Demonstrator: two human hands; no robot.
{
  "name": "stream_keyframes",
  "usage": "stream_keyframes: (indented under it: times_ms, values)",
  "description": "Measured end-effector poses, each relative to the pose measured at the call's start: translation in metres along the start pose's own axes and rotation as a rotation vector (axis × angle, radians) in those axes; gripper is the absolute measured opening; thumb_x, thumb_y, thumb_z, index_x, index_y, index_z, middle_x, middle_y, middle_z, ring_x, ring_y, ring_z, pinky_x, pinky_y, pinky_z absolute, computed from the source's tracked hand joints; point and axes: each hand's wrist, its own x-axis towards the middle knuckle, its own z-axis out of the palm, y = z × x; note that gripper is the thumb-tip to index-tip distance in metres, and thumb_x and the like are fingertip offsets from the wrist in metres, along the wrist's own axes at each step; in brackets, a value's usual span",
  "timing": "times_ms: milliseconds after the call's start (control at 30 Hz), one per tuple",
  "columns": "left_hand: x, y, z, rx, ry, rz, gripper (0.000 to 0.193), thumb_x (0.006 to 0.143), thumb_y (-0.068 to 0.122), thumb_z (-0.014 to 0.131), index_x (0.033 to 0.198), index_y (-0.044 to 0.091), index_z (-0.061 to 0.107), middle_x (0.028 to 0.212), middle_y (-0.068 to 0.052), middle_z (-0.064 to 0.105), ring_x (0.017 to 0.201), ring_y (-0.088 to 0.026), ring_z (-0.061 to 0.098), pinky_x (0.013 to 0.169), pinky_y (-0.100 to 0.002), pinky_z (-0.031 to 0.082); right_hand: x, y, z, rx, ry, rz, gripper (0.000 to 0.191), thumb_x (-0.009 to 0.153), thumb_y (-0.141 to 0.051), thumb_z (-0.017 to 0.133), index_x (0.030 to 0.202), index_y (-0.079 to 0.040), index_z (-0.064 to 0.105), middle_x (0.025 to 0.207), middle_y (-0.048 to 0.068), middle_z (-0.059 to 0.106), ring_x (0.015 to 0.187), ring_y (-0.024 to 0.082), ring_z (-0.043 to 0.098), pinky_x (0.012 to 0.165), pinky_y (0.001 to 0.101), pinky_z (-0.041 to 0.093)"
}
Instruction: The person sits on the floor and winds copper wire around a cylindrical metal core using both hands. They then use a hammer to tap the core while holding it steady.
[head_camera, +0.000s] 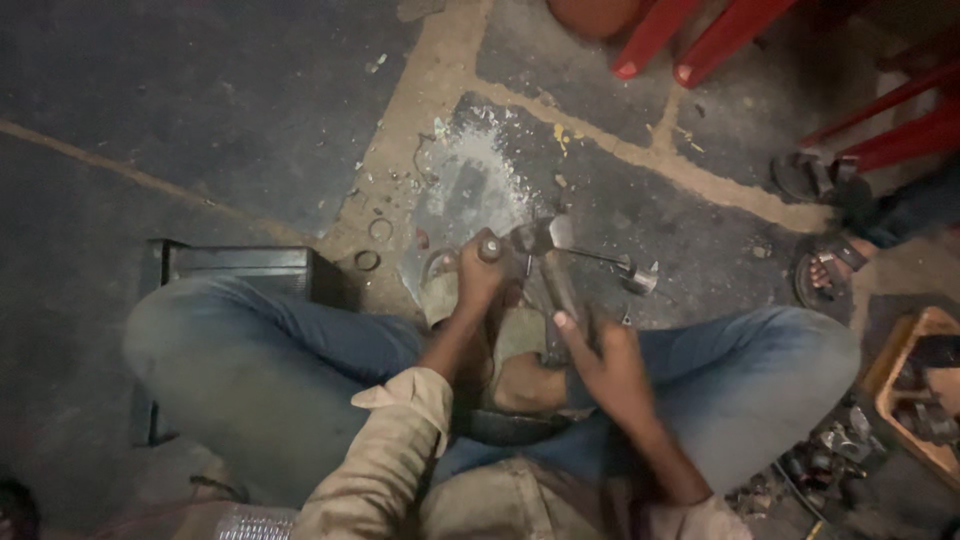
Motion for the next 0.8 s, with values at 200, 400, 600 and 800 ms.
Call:
stream_keyframes:
  times_ms: [200, 400, 600, 800]
  values:
    - [-0.006, 0.009, -0.002, -0.031, 0.039, 0.089, 0.015, 0.088, 0.012, 0.069, 0.080, 0.004, 0.059, 0.068, -0.005, 0.059, 0.066, -0.009, 0.054, 0.060, -0.034, 0.047, 0.010, 0.015, 0.011, -0.310, -0.118, 0.024, 0.048, 0.093, -0.045, 0.067, 0.103, 0.002, 0.069, 0.083, 0.029, 0.070, 0.082, 0.048, 0.067, 0.070, 0.0510, 0.051]
    - [0.005, 0.018, -0.005, -0.087, 0.062, -0.043, 0.025, 0.094, 0.015, 0.069, 0.075, 0.003, 0.056, 0.066, -0.005, 0.056, 0.066, -0.009, 0.051, 0.059, -0.033, 0.047, 0.024, 0.030, 0.020, -0.258, -0.168, 0.068, 0.051, 0.095, -0.050, 0.065, 0.100, 0.001, 0.070, 0.078, 0.028, 0.068, 0.077, 0.047, 0.067, 0.066, 0.0487, 0.053]
    - [-0.005, 0.030, -0.005, -0.078, 0.033, -0.091, 0.019, 0.090, 0.014, 0.069, 0.079, 0.002, 0.058, 0.066, -0.005, 0.058, 0.066, -0.009, 0.054, 0.060, -0.033, 0.049, 0.004, -0.023, -0.078, -0.060, 0.157, -0.060, 0.049, 0.094, -0.045, 0.063, 0.106, 0.002, 0.068, 0.072, 0.022, 0.067, 0.063, 0.037, 0.067, 0.061, 0.0452, 0.053]
    - [-0.012, 0.024, -0.002, -0.083, 0.038, -0.058, 0.019, 0.080, 0.011, 0.069, 0.096, 0.003, 0.064, 0.074, -0.006, 0.063, 0.067, -0.012, 0.060, 0.060, -0.035, 0.050, 0.018, -0.003, -0.011, -0.388, -0.025, 0.003, 0.047, 0.096, -0.044, 0.062, 0.105, 0.002, 0.068, 0.074, 0.022, 0.068, 0.066, 0.038, 0.066, 0.062, 0.0447, 0.052]
